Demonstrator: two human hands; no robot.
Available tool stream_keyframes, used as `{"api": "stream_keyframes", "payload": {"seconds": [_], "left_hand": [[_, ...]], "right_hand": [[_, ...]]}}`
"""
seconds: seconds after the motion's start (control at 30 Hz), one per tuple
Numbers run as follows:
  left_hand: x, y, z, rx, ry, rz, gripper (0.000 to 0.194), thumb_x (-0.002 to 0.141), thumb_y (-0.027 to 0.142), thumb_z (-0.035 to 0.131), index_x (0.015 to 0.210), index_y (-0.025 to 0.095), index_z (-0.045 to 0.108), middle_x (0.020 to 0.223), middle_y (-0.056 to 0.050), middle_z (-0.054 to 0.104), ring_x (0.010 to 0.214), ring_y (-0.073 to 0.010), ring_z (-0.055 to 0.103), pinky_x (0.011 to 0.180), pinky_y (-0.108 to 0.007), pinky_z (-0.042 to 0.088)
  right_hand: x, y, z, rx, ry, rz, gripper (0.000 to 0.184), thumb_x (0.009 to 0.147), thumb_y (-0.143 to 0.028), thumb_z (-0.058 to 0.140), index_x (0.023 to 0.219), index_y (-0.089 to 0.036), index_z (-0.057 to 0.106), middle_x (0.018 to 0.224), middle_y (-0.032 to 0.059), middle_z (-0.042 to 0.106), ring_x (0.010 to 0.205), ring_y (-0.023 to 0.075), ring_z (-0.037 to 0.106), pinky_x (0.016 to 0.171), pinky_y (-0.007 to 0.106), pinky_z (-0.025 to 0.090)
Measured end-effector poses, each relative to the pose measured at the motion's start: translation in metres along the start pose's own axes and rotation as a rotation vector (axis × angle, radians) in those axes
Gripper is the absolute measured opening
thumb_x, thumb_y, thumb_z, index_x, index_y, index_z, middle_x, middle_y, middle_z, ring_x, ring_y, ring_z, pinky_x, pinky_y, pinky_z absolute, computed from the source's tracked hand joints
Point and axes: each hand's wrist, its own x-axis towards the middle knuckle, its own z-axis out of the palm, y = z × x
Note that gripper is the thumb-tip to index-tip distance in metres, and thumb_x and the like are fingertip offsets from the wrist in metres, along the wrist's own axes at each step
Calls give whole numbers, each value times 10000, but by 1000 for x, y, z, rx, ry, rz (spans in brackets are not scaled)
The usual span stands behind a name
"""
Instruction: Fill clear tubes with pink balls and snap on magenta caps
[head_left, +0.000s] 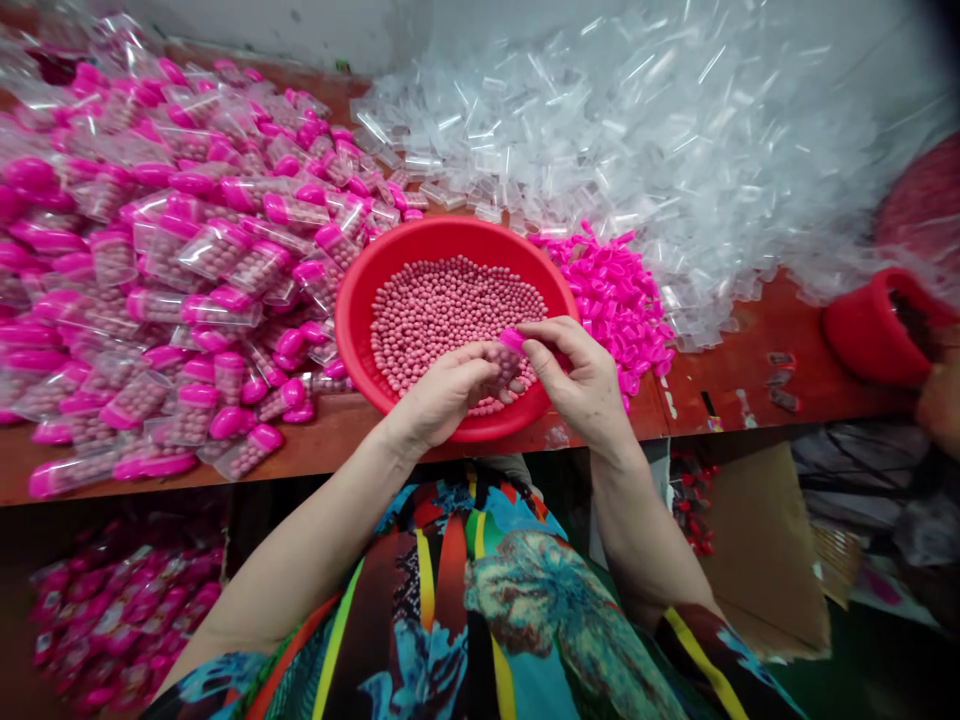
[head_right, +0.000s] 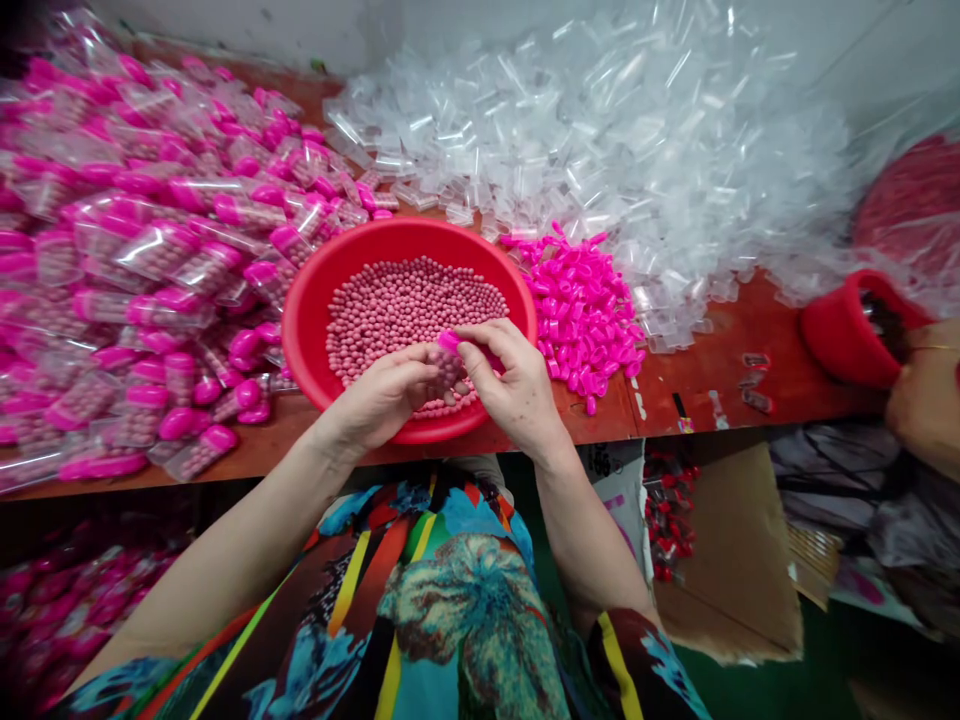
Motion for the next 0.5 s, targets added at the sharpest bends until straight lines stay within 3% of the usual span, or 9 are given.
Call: {"api": "stream_keyframes", "payload": {"seconds": [0.23, 0.5], "left_hand": [[-3, -3, 0, -6, -31, 3, 261, 871, 299, 754, 1095, 163, 746, 1011, -82, 719, 872, -155, 655, 782, -271, 506], [-4, -1, 2, 19, 23, 41, 228, 882, 348, 745, 1002, 154, 742, 810, -37, 648, 698, -113, 576, 598, -224, 408]], "right_hand": [[4, 1, 1, -17, -17, 9, 170, 993, -252, 591, 1086, -272, 733, 1049, 39, 726, 1024, 205, 690, 924, 397, 579], [4, 5, 7, -18, -29, 1, 172, 995, -235, 583, 1073, -257, 735, 1025, 44, 725, 995, 193, 689, 901, 384, 578]]}}
